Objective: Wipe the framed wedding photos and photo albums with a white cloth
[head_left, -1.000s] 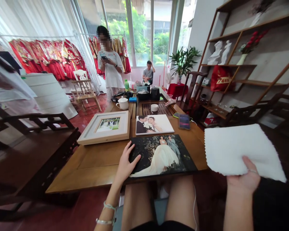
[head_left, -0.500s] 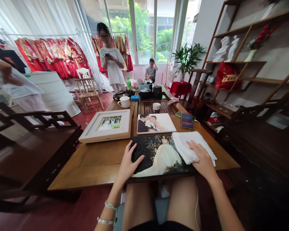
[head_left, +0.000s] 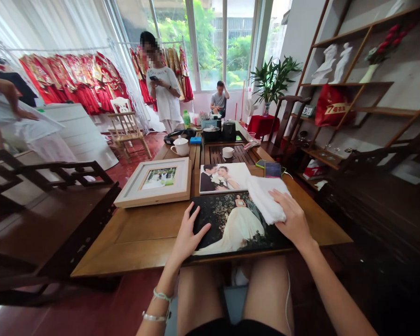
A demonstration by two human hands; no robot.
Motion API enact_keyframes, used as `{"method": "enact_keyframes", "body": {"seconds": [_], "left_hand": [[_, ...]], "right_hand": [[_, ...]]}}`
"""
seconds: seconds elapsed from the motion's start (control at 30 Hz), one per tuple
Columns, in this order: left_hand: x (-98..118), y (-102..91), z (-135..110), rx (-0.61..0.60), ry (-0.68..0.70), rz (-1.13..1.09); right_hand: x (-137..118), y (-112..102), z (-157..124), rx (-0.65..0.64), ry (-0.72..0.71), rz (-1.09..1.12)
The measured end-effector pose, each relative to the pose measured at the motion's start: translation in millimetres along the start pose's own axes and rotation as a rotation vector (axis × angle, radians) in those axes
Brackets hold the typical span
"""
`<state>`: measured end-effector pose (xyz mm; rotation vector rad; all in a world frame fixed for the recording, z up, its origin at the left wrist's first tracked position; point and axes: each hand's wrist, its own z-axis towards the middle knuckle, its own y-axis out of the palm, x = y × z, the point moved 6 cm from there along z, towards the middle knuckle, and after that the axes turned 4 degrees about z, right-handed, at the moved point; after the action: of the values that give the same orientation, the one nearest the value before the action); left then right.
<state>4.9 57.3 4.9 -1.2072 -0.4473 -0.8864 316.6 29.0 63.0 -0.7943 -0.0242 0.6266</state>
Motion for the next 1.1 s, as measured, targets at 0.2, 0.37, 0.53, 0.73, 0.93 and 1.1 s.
{"method": "enact_keyframes", "body": {"seconds": [0.2,0.37,0.53,0.73,0.93,1.1], "left_hand": [[1.5,-1.5,-0.1,-0.010,-0.017,-0.010],[5.3,-4.6,1.7,0.035,0.000,-0.021],[6.8,-3.6,2.2,0.032,0.033,-0.036],[6.0,-1.4,1.3,0.024,0.025,-0.020],[2.5,3.3,-0.8,-0.030,0.028,0.014],[1.7,1.7,-0.7,-0.058,0.044,0.002]], "right_hand": [[-1.6,51.2,46.3,-0.286,0.006,-0.002],[13.2,69.5,49.8,-0.401,0.080,0.065],[8.4,66.2,47.0,-0.447,0.058,0.098],[-38.9,31.2,-4.8,-0.561,-0.013,0.117],[-81.3,-0.3,-54.2,-0.585,-0.090,0.126],[-28.1,30.0,-9.5,-0.520,0.026,0.098]]}}
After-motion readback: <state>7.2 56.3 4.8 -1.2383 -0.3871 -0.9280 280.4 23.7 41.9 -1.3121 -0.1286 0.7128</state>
